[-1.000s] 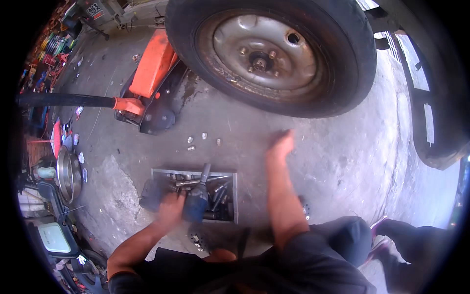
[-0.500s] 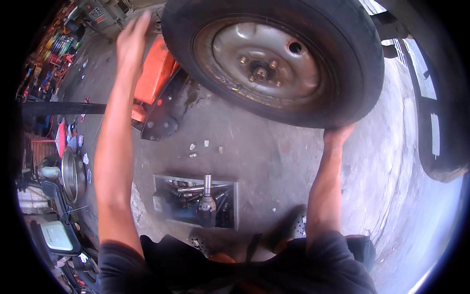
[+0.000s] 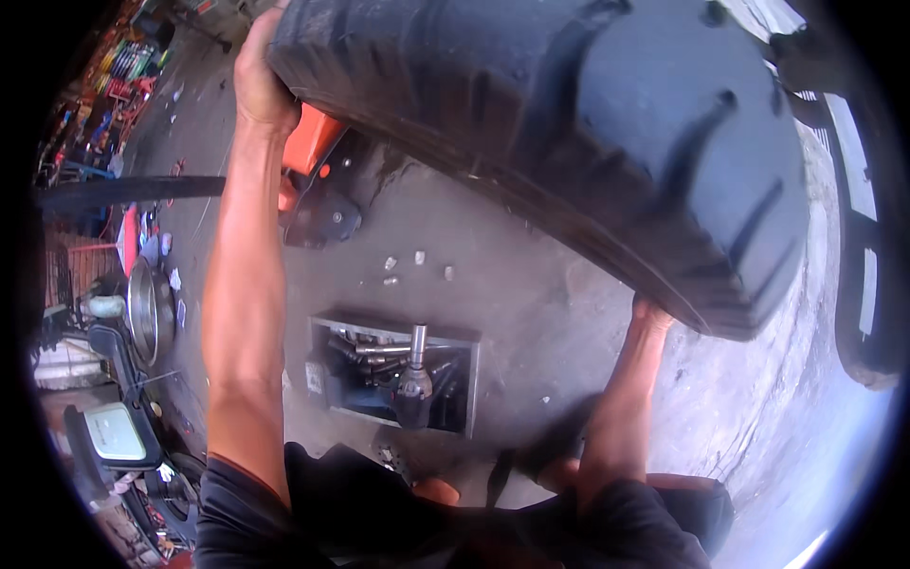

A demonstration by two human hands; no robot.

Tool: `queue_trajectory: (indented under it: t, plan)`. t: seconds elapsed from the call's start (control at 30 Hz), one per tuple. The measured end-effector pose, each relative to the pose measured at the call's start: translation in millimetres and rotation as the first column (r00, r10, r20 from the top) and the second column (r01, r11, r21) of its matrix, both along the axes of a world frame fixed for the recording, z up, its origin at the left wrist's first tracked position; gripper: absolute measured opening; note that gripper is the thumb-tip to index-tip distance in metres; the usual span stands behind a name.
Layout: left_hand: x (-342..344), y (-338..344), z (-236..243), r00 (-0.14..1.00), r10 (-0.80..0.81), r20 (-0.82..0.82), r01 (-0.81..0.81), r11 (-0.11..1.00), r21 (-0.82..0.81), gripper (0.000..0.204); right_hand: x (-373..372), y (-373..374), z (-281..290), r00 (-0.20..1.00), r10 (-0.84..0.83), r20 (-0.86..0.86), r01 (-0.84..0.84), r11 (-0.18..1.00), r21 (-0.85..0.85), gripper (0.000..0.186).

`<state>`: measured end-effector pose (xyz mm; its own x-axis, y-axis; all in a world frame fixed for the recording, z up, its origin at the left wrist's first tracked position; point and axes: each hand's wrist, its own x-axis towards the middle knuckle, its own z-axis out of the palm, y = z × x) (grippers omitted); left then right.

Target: The person removes a tire from a vehicle hub using an impact wrench, then uses a hammer and a screwdriver to work on the hub assembly.

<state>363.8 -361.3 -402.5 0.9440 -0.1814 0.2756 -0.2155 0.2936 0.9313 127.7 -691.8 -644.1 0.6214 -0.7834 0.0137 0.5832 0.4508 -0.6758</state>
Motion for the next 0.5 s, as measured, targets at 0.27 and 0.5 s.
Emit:
queue_trajectory:
  t: [0.27, 0.5]
  plan:
    - [-19, 42, -24, 0.995, 0.081, -0.057, -0.082, 0.997, -0.008, 0.037, 4, 1, -3, 0.994, 0.106, -0.016, -0.107, 0.989, -0.101, 0.052]
    - [19, 84, -55, 0.976, 0.214, -0.047, -0.219, 0.959, -0.178, 0.039, 0, -22, -21, 0.882, 0.061, -0.468, -0.148, 0.978, -0.150, 0.060]
